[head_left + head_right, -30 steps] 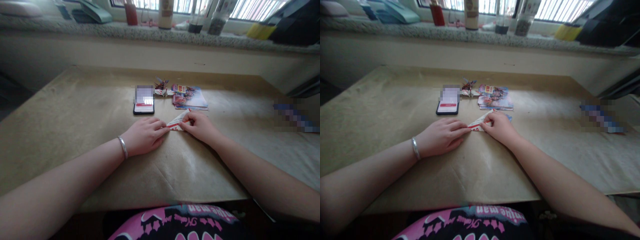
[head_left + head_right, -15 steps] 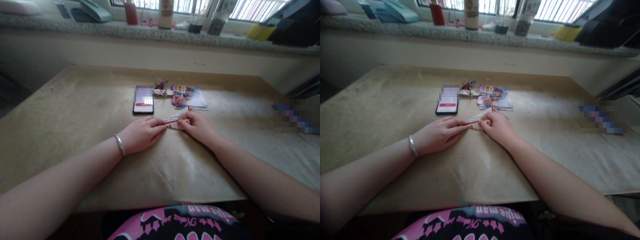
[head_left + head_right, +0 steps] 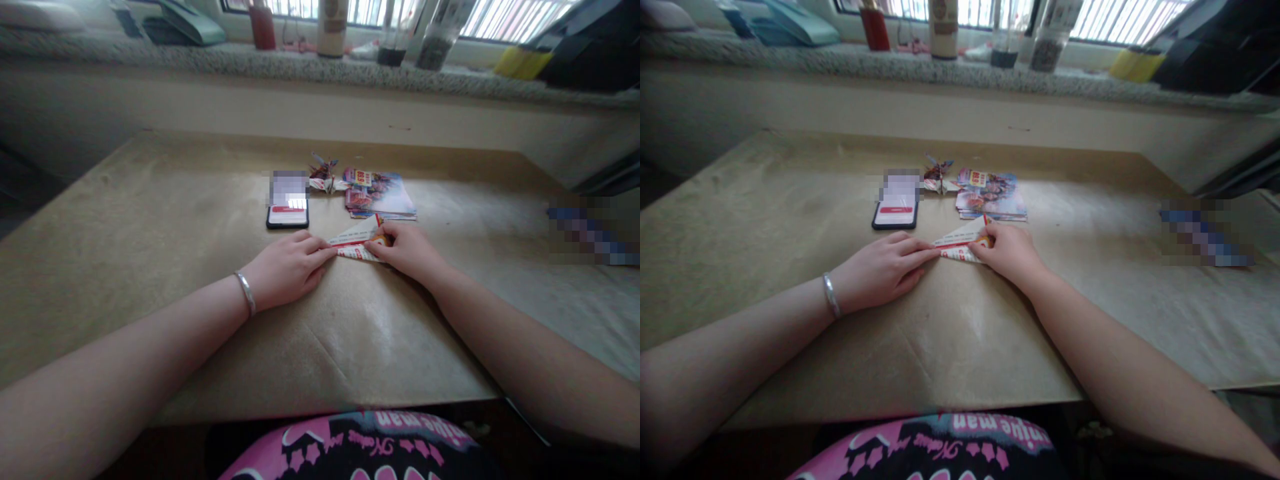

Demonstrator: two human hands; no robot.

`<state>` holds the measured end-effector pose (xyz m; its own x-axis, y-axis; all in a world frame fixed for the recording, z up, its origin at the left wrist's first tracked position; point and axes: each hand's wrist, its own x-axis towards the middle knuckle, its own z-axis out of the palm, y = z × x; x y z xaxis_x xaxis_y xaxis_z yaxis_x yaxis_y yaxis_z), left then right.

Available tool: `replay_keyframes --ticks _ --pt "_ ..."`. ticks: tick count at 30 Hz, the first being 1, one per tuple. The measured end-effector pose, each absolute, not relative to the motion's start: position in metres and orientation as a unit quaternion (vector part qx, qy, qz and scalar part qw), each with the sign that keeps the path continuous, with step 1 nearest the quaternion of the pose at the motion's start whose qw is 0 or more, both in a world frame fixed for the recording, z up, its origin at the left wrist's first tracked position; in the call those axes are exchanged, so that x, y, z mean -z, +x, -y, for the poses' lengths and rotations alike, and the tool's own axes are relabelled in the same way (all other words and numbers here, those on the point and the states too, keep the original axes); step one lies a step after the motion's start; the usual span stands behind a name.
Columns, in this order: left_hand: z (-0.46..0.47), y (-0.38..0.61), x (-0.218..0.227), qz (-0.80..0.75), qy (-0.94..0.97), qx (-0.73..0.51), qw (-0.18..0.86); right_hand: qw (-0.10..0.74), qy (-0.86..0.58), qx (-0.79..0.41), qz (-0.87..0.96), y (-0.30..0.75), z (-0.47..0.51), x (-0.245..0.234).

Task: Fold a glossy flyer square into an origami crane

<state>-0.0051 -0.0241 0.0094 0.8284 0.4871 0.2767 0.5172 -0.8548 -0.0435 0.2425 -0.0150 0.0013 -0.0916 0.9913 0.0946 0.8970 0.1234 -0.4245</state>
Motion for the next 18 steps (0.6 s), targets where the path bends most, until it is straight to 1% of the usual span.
replay_keyframes --ticks 3,18 --pt "0.0244 -0.0049 -0.0103 0.268 -0.953 0.13 0.056 0.176 -0.651 -0.113 0.73 0.2429 0.0148 -0.0021" --pt "0.0238 -0.0044 -0.0098 0.27 -0.954 0.108 0.073 0.172 -0.664 -0.122 0.718 0.2468 0.0127 -0.0019"
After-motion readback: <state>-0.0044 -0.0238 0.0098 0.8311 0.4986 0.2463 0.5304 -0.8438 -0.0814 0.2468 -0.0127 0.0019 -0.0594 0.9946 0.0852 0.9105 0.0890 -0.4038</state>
